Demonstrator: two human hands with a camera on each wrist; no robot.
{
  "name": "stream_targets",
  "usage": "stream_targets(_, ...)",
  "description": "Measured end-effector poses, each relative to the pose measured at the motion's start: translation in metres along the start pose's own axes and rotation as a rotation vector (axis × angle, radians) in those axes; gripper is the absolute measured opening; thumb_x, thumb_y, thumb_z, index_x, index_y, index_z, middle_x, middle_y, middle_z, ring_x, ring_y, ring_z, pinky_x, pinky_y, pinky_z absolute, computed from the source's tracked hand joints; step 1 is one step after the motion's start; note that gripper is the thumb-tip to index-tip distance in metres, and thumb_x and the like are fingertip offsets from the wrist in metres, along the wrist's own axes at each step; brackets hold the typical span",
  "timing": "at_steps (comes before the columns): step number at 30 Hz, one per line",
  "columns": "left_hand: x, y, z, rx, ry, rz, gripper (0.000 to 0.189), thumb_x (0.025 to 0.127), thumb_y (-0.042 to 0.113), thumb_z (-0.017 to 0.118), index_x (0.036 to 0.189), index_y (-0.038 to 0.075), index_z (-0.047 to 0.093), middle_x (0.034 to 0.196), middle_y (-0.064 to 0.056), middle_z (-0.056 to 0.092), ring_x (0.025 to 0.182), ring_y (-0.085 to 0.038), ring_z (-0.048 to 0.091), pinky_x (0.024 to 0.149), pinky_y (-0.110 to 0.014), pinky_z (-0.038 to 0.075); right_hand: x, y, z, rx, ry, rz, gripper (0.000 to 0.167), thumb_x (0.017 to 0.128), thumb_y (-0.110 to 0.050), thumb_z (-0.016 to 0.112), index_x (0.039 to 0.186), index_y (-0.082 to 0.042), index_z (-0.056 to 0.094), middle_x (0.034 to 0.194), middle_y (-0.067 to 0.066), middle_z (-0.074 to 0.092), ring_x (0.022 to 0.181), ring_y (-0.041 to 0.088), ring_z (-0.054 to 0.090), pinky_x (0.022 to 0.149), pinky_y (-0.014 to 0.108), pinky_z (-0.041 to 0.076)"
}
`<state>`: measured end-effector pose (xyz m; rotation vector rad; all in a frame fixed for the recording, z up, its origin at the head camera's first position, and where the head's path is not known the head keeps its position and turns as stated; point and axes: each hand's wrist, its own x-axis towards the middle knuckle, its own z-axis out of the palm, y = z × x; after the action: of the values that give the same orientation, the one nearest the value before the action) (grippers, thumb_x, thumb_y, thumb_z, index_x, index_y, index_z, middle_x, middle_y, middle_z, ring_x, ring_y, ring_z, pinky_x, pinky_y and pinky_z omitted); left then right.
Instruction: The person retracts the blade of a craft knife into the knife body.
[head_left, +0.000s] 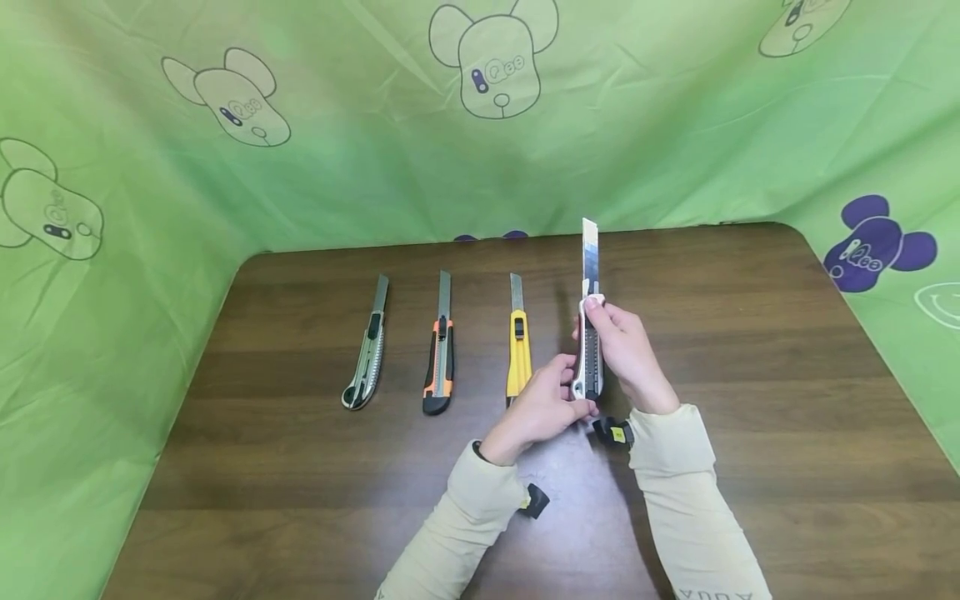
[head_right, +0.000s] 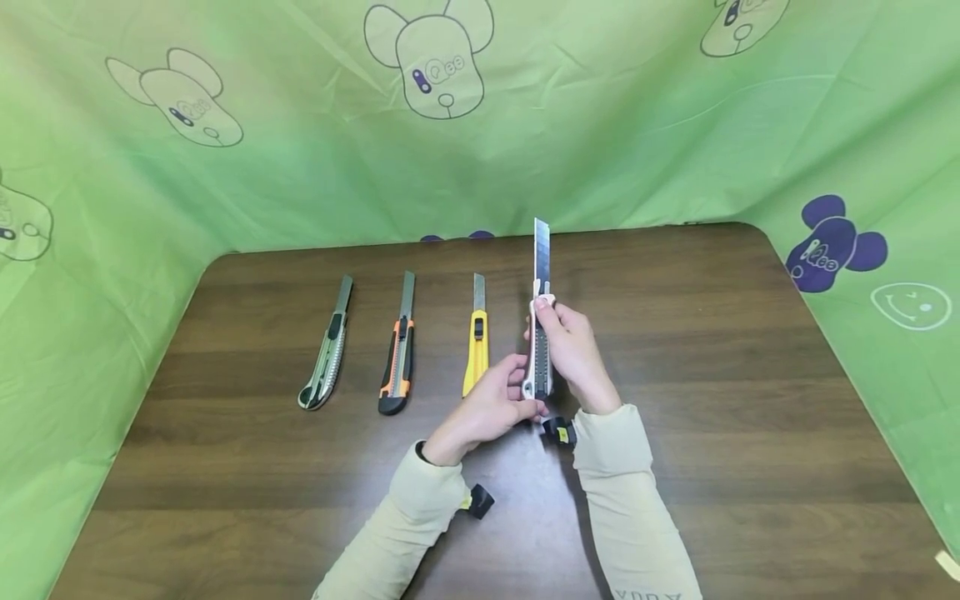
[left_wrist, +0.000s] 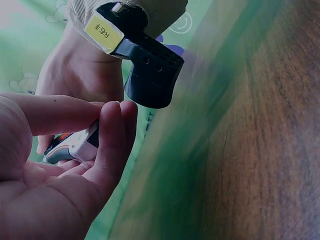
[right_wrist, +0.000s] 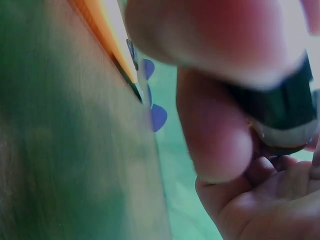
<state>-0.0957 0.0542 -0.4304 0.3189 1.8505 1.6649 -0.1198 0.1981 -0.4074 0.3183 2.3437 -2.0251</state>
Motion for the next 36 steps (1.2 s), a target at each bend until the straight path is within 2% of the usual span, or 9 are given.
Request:
stream_targets(9, -0.0008, -0.0008, 0.0006, -0.071, -0.024, 0.005, 0.056, 0.084, -0.012, 0.060, 0.135, -0.002, 0.039, 0.104, -0.012, 0.062, 0.073, -0.013, 0.066, 0.070, -0.033, 0.059, 0.0008, 0.0015, 0.0030, -0.014, -0.009, -0.014, 0.040, 0.101, -0.036, 0.047, 0.095, 0.002, 0.060, 0.070, -0.013, 0.061, 0.074, 0.008, 0.054, 0.072, 0.022, 0.042)
stream_targets(18, -0.0010, -0.0006, -0.0001, -0.111, -0.013, 0.031, 0.055, 0.083, -0.015, 0.057, 0.133, -0.002, 0.041, 0.103, -0.018, 0.063, 0.068, -0.012, 0.063, 0.069, -0.034, 0.059, 0.0023, 0.0041, 0.0047, -0.016, -0.024, -0.062, 0.033, 0.102, -0.028, 0.046, 0.102, 0.003, 0.058, 0.074, -0.011, 0.061, 0.075, 0.008, 0.054, 0.072, 0.022, 0.043)
stream_targets(27, -0.0007, -0.0007, -0.0004, -0.098, -0.001, 0.034, 0.060, 0.083, -0.014, 0.054, 0.140, 0.001, 0.038, 0.106, -0.016, 0.063, 0.072, -0.011, 0.062, 0.068, -0.025, 0.057, 0.0017, 0.0030, 0.0039, 0.025, -0.049, -0.080, 0.029, 0.102, -0.024, 0.045, 0.103, 0.002, 0.057, 0.078, -0.008, 0.061, 0.078, 0.009, 0.055, 0.075, 0.021, 0.043)
stream_targets(32, -0.0003, -0.0008, -0.0003, -0.083, 0.004, 0.060, 0.058, 0.083, -0.014, 0.054, 0.138, 0.000, 0.040, 0.104, -0.018, 0.062, 0.070, -0.010, 0.062, 0.068, -0.027, 0.057, 0.0012, 0.0014, 0.0019, 0.019, -0.075, -0.076, 0.028, 0.102, -0.022, 0.045, 0.106, 0.004, 0.056, 0.079, -0.008, 0.062, 0.079, 0.008, 0.054, 0.075, 0.021, 0.043)
stream_targets(36, -0.0002, -0.0011, -0.0002, -0.065, 0.011, 0.071, 0.056, 0.082, -0.014, 0.054, 0.135, -0.001, 0.041, 0.103, -0.020, 0.062, 0.069, -0.011, 0.062, 0.068, -0.032, 0.058, 0.0009, 0.0015, 0.0011, 0.017, -0.098, -0.082, 0.023, 0.102, -0.020, 0.045, 0.106, 0.000, 0.056, 0.081, -0.008, 0.062, 0.081, 0.008, 0.055, 0.076, 0.021, 0.043)
